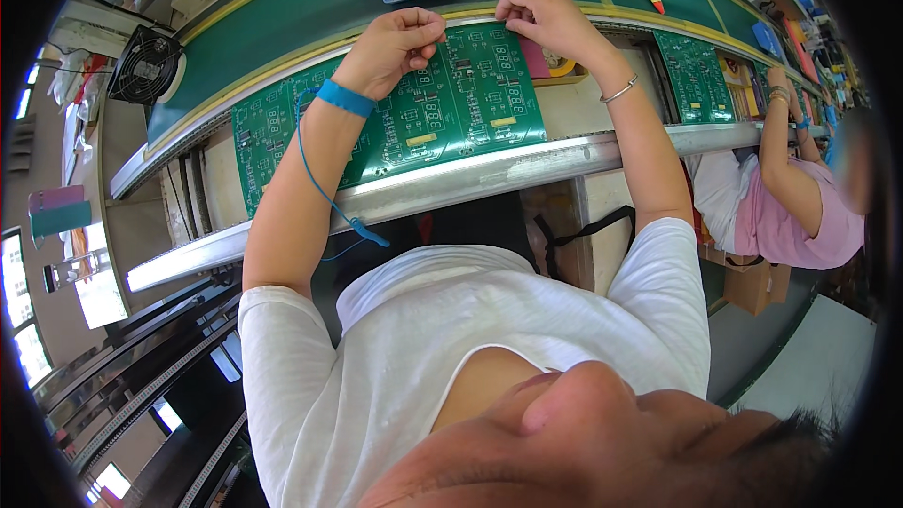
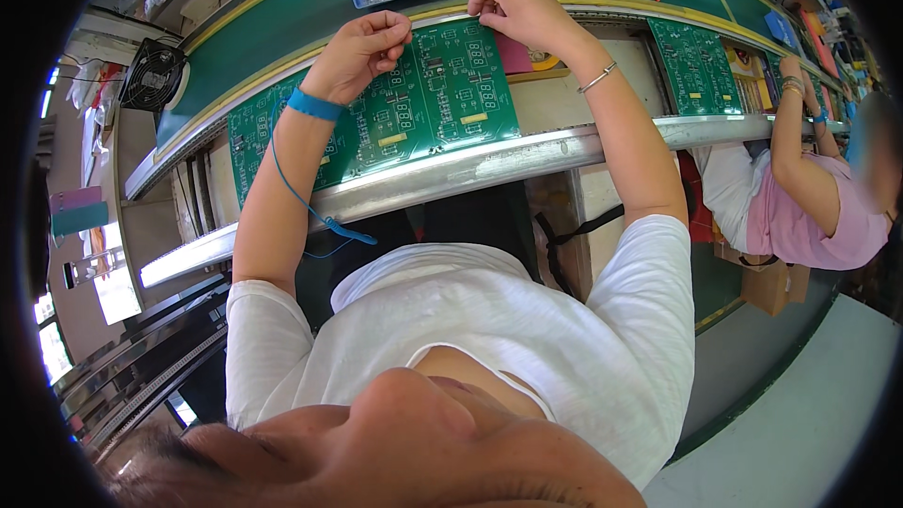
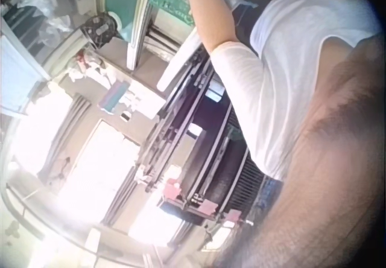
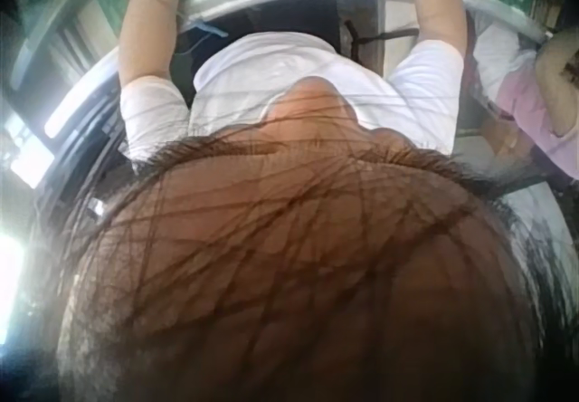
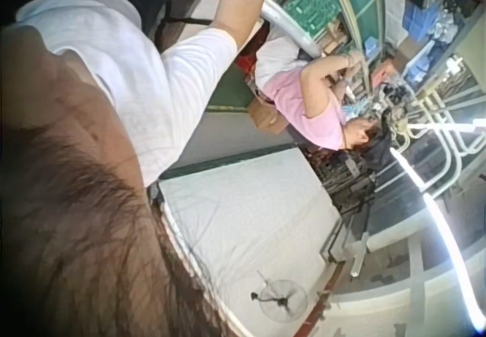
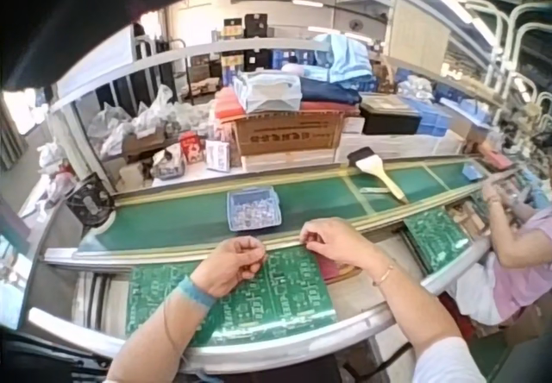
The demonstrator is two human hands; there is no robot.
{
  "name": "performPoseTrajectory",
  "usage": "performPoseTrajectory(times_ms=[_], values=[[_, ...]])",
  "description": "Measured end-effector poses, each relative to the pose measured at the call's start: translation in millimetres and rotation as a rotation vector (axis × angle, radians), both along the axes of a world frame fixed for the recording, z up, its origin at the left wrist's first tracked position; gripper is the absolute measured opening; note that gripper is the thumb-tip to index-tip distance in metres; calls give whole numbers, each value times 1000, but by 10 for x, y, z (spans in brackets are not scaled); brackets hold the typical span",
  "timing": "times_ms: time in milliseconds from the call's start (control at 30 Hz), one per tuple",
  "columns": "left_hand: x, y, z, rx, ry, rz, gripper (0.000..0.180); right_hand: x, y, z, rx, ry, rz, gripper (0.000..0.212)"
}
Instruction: Placing small electronic components into a printed circuit board on an assembly line.
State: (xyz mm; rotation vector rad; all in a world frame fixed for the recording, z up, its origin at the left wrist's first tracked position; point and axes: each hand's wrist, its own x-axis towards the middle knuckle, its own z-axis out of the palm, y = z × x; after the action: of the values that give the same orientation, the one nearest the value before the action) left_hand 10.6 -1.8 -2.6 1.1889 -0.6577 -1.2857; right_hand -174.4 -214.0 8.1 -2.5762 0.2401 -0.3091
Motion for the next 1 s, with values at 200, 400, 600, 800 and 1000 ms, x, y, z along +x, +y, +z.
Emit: performPoseTrajectory(times_ms=[200,400,600,800,1000], values=[[-23,-44,12,-25,36,-41,13,-34,-38,-15,-30,-32,2,13],[-6,14,-64,9,-126,22,11,22,1,-26,-111,-50,54,14],[37,-59,48,-30,-176,-148,10,8,-52,-121,-235,-117,42,17],[317,-119,-190,4,-96,-256,10,30,-107,-207,-263,-112,32,17],[63,178,295,58,83,-199,6,99,-11,-214,-267,-52,-30,18]])
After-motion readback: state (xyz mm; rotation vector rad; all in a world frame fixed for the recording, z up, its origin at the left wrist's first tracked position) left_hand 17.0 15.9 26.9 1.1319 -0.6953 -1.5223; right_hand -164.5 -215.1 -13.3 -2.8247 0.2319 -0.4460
